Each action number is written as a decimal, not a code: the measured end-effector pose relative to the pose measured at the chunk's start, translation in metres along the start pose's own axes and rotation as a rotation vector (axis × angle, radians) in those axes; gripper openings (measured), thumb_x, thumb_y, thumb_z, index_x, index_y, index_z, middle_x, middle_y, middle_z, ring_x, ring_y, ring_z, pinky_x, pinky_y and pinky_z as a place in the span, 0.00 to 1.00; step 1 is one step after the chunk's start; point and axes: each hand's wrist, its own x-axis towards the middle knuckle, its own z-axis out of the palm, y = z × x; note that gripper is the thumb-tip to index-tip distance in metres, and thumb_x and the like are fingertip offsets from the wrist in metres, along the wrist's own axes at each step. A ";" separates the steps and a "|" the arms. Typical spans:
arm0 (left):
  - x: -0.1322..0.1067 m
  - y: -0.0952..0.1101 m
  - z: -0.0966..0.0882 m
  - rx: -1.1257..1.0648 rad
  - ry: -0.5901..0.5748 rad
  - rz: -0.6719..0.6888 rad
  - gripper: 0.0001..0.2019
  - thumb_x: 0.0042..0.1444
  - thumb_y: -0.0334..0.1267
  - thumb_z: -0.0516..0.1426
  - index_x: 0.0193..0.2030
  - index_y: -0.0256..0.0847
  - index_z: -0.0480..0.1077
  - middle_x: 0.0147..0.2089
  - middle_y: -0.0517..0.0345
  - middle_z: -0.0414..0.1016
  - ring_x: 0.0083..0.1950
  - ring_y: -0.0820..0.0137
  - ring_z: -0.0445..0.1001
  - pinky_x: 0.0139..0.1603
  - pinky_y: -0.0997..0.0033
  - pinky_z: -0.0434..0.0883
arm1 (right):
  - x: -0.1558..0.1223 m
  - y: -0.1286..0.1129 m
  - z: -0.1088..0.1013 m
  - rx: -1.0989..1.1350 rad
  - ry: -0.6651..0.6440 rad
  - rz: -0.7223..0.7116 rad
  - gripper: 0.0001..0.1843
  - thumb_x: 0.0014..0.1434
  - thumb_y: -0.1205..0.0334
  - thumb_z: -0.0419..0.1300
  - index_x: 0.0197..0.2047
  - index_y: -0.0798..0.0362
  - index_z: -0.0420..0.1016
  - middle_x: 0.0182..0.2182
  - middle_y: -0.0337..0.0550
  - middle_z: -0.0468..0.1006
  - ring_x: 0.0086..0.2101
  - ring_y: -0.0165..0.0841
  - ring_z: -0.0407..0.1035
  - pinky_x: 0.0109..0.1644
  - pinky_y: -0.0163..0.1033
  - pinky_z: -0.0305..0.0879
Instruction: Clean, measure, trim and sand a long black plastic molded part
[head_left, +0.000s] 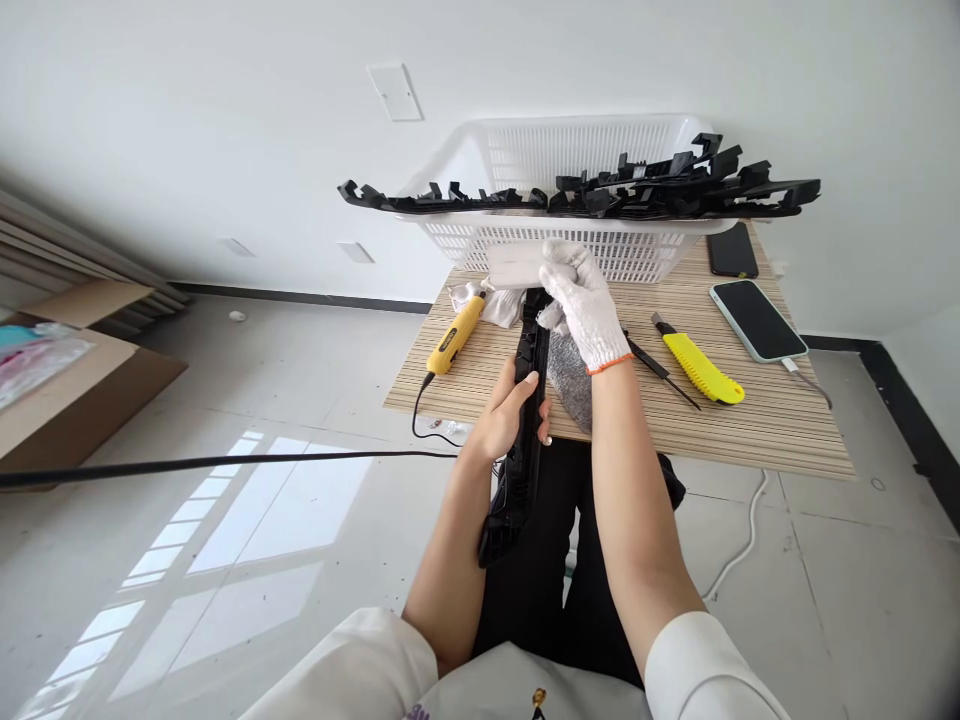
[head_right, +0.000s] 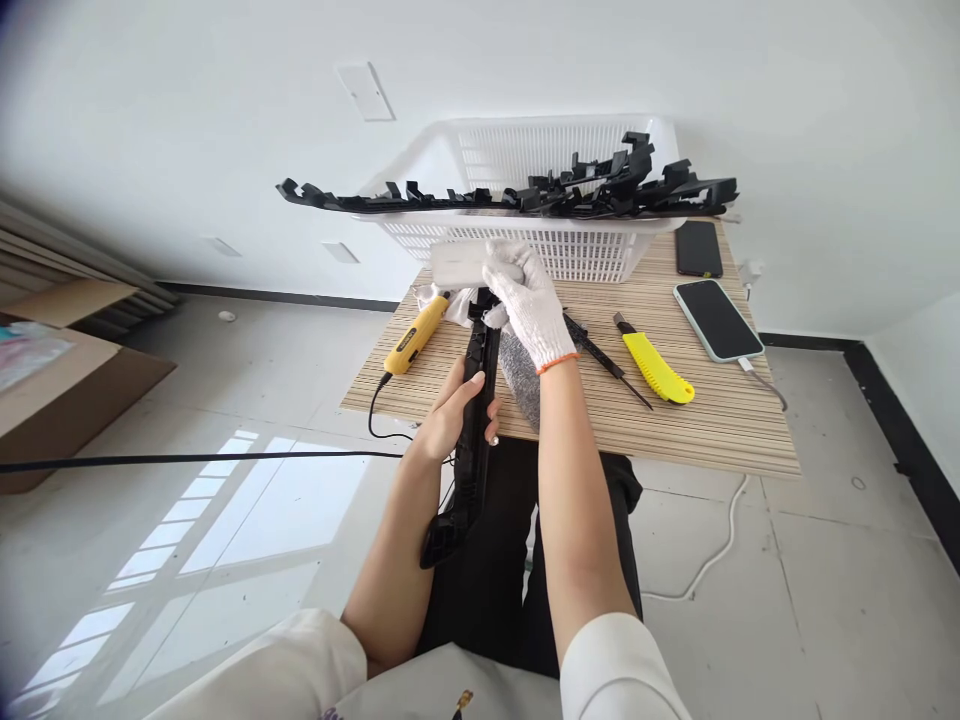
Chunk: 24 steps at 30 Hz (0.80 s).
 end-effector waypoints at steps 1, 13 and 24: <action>0.000 0.000 0.000 0.001 0.000 0.003 0.11 0.67 0.47 0.51 0.44 0.46 0.53 0.24 0.70 0.68 0.17 0.74 0.69 0.19 0.73 0.70 | 0.000 0.000 0.000 0.004 -0.001 0.007 0.17 0.62 0.54 0.60 0.51 0.46 0.64 0.28 0.31 0.67 0.16 0.20 0.61 0.15 0.27 0.42; 0.000 -0.001 0.000 0.006 -0.010 0.004 0.10 0.67 0.46 0.51 0.44 0.46 0.53 0.25 0.70 0.68 0.17 0.74 0.68 0.19 0.72 0.71 | 0.003 0.004 0.003 0.025 0.030 -0.005 0.19 0.60 0.51 0.62 0.52 0.46 0.66 0.26 0.31 0.65 0.15 0.19 0.58 0.14 0.27 0.44; 0.000 0.000 0.000 0.003 -0.004 -0.001 0.10 0.67 0.46 0.51 0.46 0.46 0.53 0.24 0.70 0.68 0.17 0.73 0.68 0.19 0.72 0.71 | 0.006 0.004 0.006 -0.005 0.053 -0.002 0.19 0.59 0.54 0.62 0.52 0.47 0.66 0.30 0.32 0.69 0.15 0.19 0.56 0.15 0.28 0.49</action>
